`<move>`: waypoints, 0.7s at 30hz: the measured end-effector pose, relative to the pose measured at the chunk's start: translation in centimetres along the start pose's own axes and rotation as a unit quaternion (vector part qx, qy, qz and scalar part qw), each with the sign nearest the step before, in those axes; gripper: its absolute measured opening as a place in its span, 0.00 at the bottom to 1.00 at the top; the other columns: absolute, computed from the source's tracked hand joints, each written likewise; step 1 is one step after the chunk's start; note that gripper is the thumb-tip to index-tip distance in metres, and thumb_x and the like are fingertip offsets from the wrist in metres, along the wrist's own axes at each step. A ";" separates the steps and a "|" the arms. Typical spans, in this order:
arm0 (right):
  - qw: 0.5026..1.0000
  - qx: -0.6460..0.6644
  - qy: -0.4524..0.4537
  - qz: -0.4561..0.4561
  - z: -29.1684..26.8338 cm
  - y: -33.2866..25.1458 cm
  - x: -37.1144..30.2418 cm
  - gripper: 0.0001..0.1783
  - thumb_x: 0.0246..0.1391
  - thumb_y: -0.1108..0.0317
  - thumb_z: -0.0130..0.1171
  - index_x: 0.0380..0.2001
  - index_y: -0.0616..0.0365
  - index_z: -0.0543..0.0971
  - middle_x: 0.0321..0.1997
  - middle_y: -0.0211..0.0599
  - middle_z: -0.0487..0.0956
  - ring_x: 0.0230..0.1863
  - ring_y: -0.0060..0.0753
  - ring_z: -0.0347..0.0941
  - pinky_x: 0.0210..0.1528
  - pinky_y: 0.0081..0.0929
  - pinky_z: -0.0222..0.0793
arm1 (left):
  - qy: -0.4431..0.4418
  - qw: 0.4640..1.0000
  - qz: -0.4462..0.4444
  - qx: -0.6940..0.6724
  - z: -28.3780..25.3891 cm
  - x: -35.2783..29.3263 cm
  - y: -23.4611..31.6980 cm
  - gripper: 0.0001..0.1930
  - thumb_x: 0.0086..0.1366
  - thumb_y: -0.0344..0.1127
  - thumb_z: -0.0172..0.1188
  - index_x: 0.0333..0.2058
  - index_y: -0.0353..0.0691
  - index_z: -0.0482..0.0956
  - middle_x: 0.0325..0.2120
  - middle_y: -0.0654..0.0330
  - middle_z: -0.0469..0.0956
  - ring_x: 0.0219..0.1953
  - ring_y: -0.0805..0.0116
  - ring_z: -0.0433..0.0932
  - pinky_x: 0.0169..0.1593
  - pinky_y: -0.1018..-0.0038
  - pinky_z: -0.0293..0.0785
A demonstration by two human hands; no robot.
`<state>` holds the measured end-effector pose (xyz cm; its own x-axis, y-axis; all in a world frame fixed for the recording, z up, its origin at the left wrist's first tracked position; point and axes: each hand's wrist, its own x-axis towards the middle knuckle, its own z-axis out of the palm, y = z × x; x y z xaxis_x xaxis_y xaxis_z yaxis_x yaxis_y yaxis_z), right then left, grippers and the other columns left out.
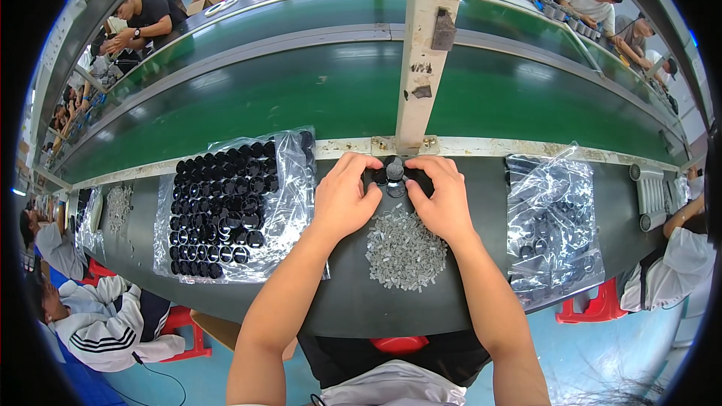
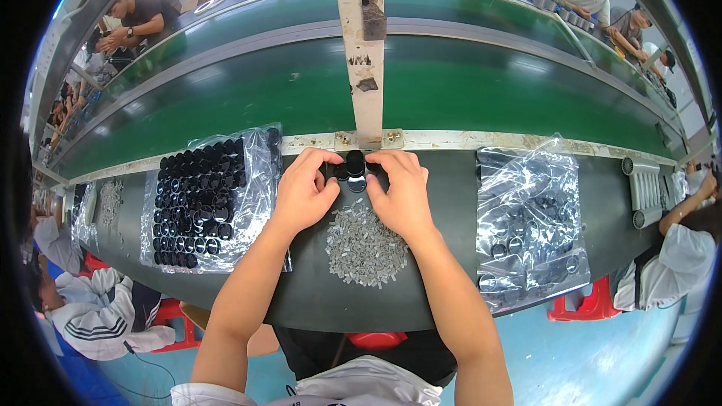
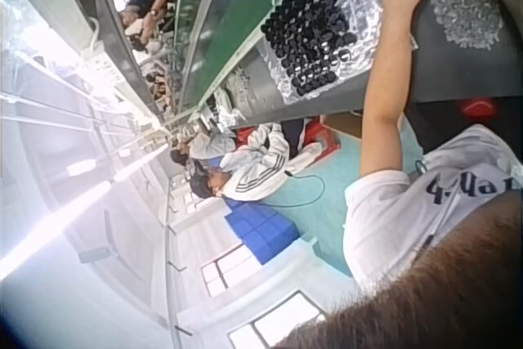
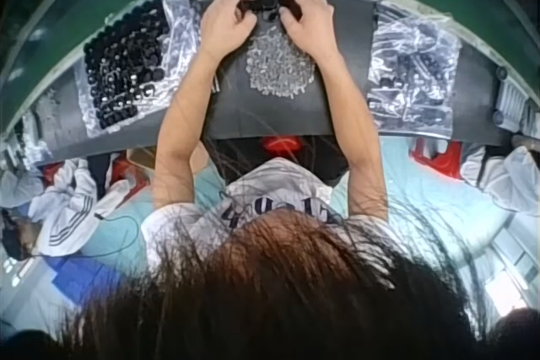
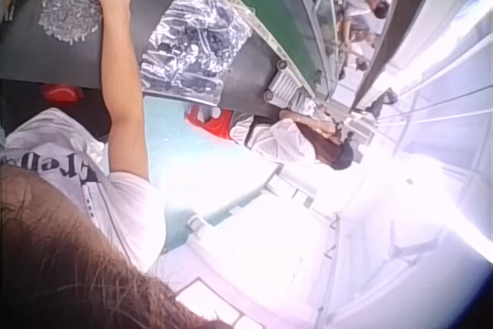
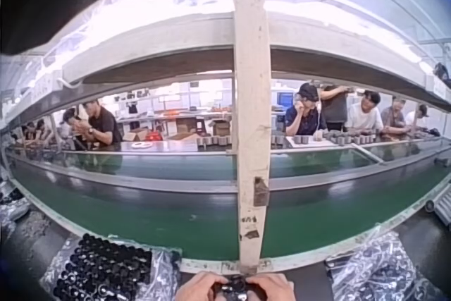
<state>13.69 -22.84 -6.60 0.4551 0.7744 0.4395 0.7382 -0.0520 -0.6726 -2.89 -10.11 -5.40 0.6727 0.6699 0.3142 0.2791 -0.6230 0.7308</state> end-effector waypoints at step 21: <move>1.000 -0.008 -0.014 0.005 -0.1 -0.1 -0.1 0.20 0.55 0.73 0.69 0.52 0.53 0.85 0.56 0.37 0.85 0.61 0.48 0.77 0.64 0.45 0.69 | -0.007 1.000 0.001 0.017 -0.1 0.1 0.2 0.19 0.57 0.29 0.71 0.49 0.44 0.82 0.38 0.62 0.80 0.23 0.69 0.76 0.32 0.68 0.73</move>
<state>13.64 -22.93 -6.55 0.4494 0.7907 0.4156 0.7412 -0.0704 -0.6675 -2.84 -10.15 -5.18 0.6825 0.6635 0.3065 0.3011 -0.6374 0.7093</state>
